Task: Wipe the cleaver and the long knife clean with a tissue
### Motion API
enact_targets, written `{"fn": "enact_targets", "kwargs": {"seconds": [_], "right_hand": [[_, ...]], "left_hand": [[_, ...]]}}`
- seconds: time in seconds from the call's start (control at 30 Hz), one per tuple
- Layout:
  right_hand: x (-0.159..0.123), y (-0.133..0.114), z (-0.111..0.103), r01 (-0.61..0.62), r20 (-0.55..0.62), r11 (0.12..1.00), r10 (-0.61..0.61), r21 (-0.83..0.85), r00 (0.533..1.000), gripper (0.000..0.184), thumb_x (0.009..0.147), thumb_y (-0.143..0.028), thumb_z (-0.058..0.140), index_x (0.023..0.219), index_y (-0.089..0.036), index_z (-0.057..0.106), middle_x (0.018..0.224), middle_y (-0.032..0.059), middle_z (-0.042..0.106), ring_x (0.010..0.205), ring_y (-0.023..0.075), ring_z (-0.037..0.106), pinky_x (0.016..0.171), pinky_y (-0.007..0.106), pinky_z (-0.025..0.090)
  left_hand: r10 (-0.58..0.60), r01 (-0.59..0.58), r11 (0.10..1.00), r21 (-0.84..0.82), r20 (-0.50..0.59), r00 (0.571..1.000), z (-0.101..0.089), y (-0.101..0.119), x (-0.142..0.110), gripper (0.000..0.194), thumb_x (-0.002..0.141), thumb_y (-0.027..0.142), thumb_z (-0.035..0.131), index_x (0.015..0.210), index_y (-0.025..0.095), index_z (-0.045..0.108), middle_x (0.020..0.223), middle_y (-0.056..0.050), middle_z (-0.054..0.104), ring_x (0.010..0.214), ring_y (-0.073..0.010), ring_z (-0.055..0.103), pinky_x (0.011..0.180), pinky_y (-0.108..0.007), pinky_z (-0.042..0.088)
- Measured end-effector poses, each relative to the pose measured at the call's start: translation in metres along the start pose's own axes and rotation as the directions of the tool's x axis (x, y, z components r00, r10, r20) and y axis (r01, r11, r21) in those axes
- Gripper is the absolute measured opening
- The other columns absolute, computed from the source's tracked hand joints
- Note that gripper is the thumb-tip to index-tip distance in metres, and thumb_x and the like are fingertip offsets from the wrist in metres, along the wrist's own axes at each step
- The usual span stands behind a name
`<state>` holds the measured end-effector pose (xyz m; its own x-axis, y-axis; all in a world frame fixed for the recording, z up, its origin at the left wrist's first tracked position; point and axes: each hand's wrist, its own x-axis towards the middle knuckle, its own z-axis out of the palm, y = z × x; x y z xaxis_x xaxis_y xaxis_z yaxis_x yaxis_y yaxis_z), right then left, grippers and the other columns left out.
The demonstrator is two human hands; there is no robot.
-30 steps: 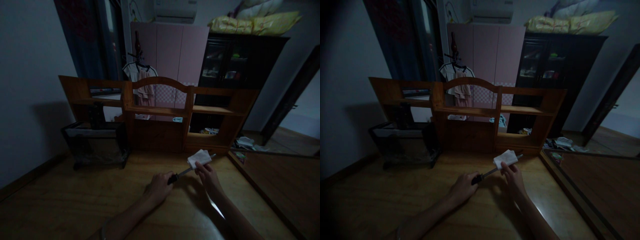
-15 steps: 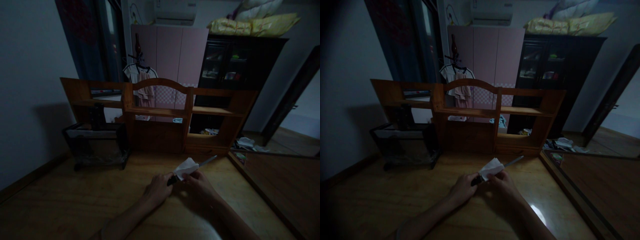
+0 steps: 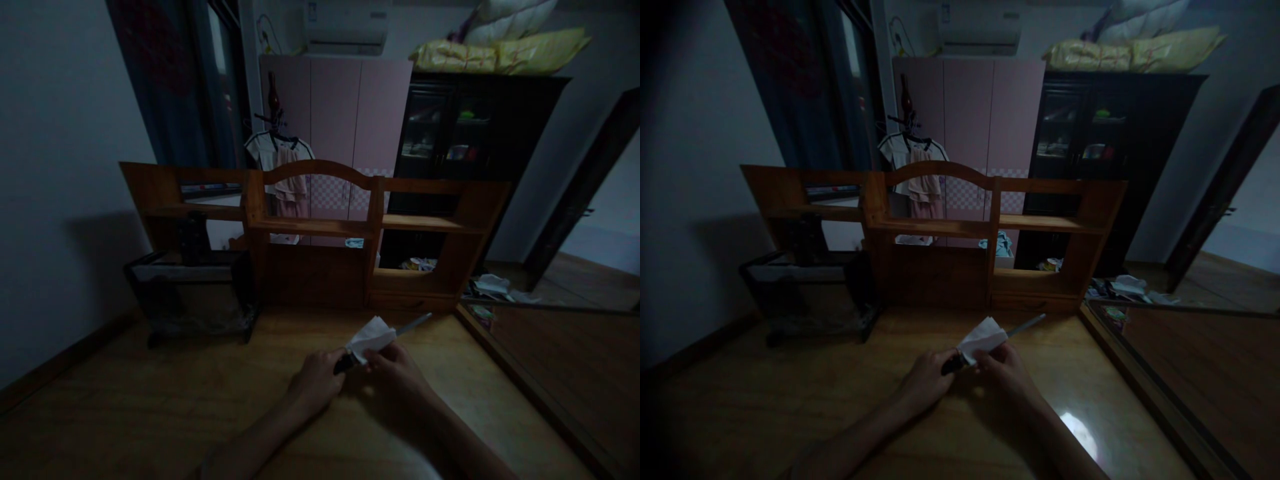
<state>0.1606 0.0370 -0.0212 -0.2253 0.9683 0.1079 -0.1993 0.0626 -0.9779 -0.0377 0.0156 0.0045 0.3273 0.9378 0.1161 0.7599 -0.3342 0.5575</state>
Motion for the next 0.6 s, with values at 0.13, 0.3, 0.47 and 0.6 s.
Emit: {"fn": "enact_targets", "kwargs": {"seconds": [0.13,0.3,0.47,0.6], "right_hand": [[0.001,0.002,0.002,0.0,-0.04,0.999,0.002,0.039,0.999,0.032,0.072,-0.035,0.076,0.092,-0.015,0.06,0.081,0.006,0.065,0.064,0.0163,0.058,0.059,0.027,0.044],[-0.001,0.002,0.001,-0.049,-0.068,0.998,0.052,0.041,0.996,0.034,0.071,-0.032,0.077,0.092,-0.016,0.057,0.073,0.0025,0.065,0.057,0.0151,0.057,0.053,0.026,0.045],[-0.003,-0.005,-0.001,-0.096,-0.038,0.995,0.096,-0.002,0.995,0.03,0.071,-0.032,0.076,0.088,-0.015,0.057,0.063,0.0017,0.063,0.05,0.0143,0.055,0.048,0.024,0.042],[-0.005,-0.015,0.002,-0.128,-0.029,0.99,0.129,0.055,0.991,0.029,0.071,-0.033,0.076,0.086,-0.014,0.06,0.068,0.0033,0.064,0.057,0.0154,0.057,0.053,0.025,0.042]], "left_hand": [[-0.019,0.018,1.0,0.02,0.012,1.0,-0.001,0.0,0.0,0.036,0.081,0.016,0.052,0.113,0.027,0.064,0.1,-0.004,0.069,0.093,-0.0214,0.062,0.081,-0.025,0.044],[0.027,-0.027,0.999,0.02,0.008,1.0,0.003,-0.005,0.002,0.04,0.078,0.011,0.052,0.113,0.028,0.063,0.101,-0.002,0.069,0.093,-0.0203,0.063,0.08,-0.024,0.044],[0.083,-0.083,0.997,0.002,-0.016,0.996,0.007,-0.011,0.004,0.042,0.075,0.009,0.052,0.111,0.028,0.063,0.099,-0.001,0.069,0.091,-0.0202,0.063,0.077,-0.024,0.043],[0.108,-0.108,0.994,-0.009,-0.002,0.994,0.006,-0.014,0.003,0.039,0.075,0.01,0.052,0.108,0.028,0.063,0.096,0.0,0.069,0.089,-0.0198,0.063,0.073,-0.023,0.043]]}}
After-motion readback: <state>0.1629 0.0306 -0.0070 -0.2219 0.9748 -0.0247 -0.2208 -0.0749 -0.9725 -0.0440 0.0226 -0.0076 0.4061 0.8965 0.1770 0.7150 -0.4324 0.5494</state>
